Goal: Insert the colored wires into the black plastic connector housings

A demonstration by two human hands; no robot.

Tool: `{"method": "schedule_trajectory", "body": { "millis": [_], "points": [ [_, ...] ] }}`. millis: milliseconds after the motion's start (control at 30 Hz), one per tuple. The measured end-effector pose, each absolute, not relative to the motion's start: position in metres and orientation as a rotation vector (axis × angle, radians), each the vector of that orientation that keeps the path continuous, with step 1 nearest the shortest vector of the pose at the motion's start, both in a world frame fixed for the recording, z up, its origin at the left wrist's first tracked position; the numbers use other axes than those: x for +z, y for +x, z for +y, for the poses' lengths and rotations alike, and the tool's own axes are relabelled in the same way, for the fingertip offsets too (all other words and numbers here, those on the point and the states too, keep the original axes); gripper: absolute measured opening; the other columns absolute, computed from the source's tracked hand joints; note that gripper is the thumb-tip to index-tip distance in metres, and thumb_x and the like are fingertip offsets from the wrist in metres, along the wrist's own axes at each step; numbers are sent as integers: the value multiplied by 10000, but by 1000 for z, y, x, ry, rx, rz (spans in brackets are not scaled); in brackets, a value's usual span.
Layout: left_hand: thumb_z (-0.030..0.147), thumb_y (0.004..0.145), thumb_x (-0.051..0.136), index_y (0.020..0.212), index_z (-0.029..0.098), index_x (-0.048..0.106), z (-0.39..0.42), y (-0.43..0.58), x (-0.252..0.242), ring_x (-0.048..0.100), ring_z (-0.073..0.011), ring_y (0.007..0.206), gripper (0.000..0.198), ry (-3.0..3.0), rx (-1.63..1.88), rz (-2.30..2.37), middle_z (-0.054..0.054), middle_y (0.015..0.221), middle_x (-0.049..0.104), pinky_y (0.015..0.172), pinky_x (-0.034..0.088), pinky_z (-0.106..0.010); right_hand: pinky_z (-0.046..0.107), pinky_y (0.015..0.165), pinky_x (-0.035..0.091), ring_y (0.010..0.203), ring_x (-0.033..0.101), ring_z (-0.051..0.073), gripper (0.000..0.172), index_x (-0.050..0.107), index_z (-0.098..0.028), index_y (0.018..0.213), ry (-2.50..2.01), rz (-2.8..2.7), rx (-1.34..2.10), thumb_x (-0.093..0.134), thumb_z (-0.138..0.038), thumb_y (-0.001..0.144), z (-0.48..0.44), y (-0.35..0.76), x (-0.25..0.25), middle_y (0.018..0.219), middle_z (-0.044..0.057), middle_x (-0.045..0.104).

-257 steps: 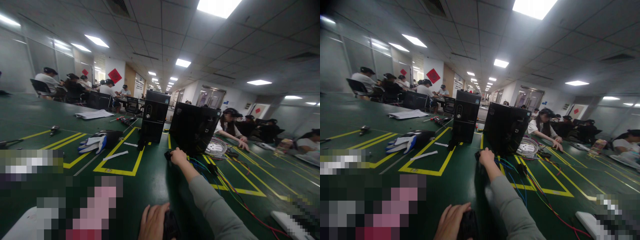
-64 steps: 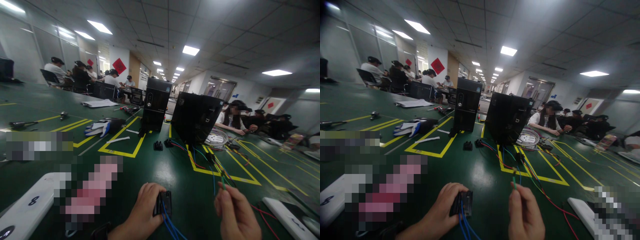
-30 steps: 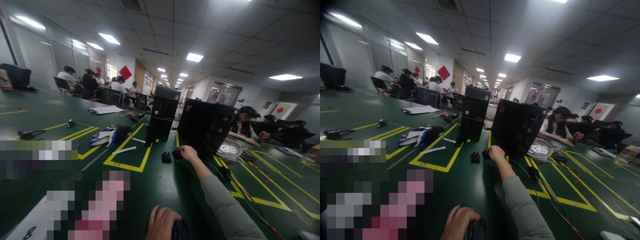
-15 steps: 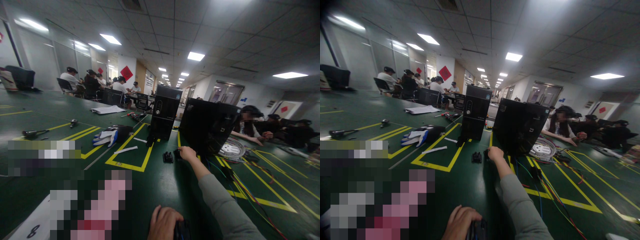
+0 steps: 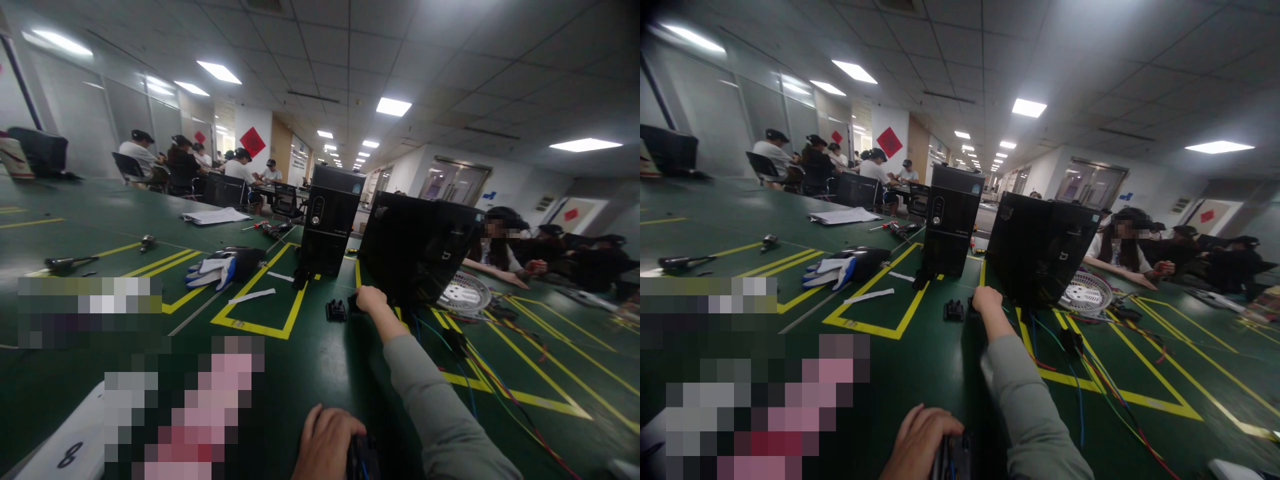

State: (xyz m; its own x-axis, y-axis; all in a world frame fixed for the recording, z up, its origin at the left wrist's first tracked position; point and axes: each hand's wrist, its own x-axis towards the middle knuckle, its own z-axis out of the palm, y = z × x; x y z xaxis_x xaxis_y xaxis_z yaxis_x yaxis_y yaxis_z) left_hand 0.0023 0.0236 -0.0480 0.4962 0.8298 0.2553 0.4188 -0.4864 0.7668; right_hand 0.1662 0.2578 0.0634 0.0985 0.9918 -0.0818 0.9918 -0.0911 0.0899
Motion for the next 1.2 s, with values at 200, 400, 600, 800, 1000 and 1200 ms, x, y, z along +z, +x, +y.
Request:
{"method": "schedule_trajectory", "body": {
  "millis": [200, 400, 600, 800, 1000, 1200],
  "points": [
    [246, 601, 768, 1050, 247, 546, 18, 4, -28, 543, -287, 1098, 501, 2087, 759, 1110, -28, 1075, 647, 1046, 252, -541, 430, 850, 495, 1009, 589, 216, 284, 569, -172, 1160, 2288, 2013, 133, 559, -318, 916, 234, 178, 57, 1187, 76, 579],
    [113, 533, 669, 1013, 221, 534, 12, 1, -11, 544, -278, 1023, 510, 2099, 757, 1066, -42, 1027, 613, 1038, 238, -535, 462, 904, 448, 1088, 541, 243, 282, 576, -170, 1147, 2389, 2023, 299, 565, -320, 909, 192, 192, 52, 1242, 89, 542],
    [92, 578, 616, 998, 214, 543, 5, 1, -11, 529, -268, 992, 443, 2083, 862, 1097, -45, 1009, 599, 990, 288, -489, 475, 998, 329, 1203, 444, 264, 249, 604, -191, 1137, 2353, 2379, 306, 531, -272, 913, 144, 193, 67, 1251, 79, 548],
    [74, 592, 609, 1012, 216, 536, 1, 0, -15, 500, -265, 1012, 449, 2007, 960, 1115, -48, 1033, 578, 907, 362, -396, 203, 692, 441, 784, 627, 127, 239, 676, -204, 920, 2140, 2746, -79, 444, -258, 941, 43, 177, 78, 847, 4, 698],
    [89, 617, 621, 1000, 212, 544, 0, -1, -11, 503, -261, 987, 409, 2006, 978, 1081, -44, 1012, 582, 864, 378, -381, 202, 509, 334, 554, 543, 106, 237, 654, -170, 656, 2063, 2647, -727, 569, -298, 838, -41, 171, 53, 599, -17, 630],
    [82, 603, 617, 989, 208, 546, -1, -1, -9, 507, -258, 987, 412, 2007, 988, 1074, -46, 1013, 581, 867, 377, -383, 201, 537, 354, 598, 535, 119, 173, 673, -155, 730, 2139, 2648, -962, 580, -281, 802, -48, 167, 37, 656, 5, 623]
  ]
}}
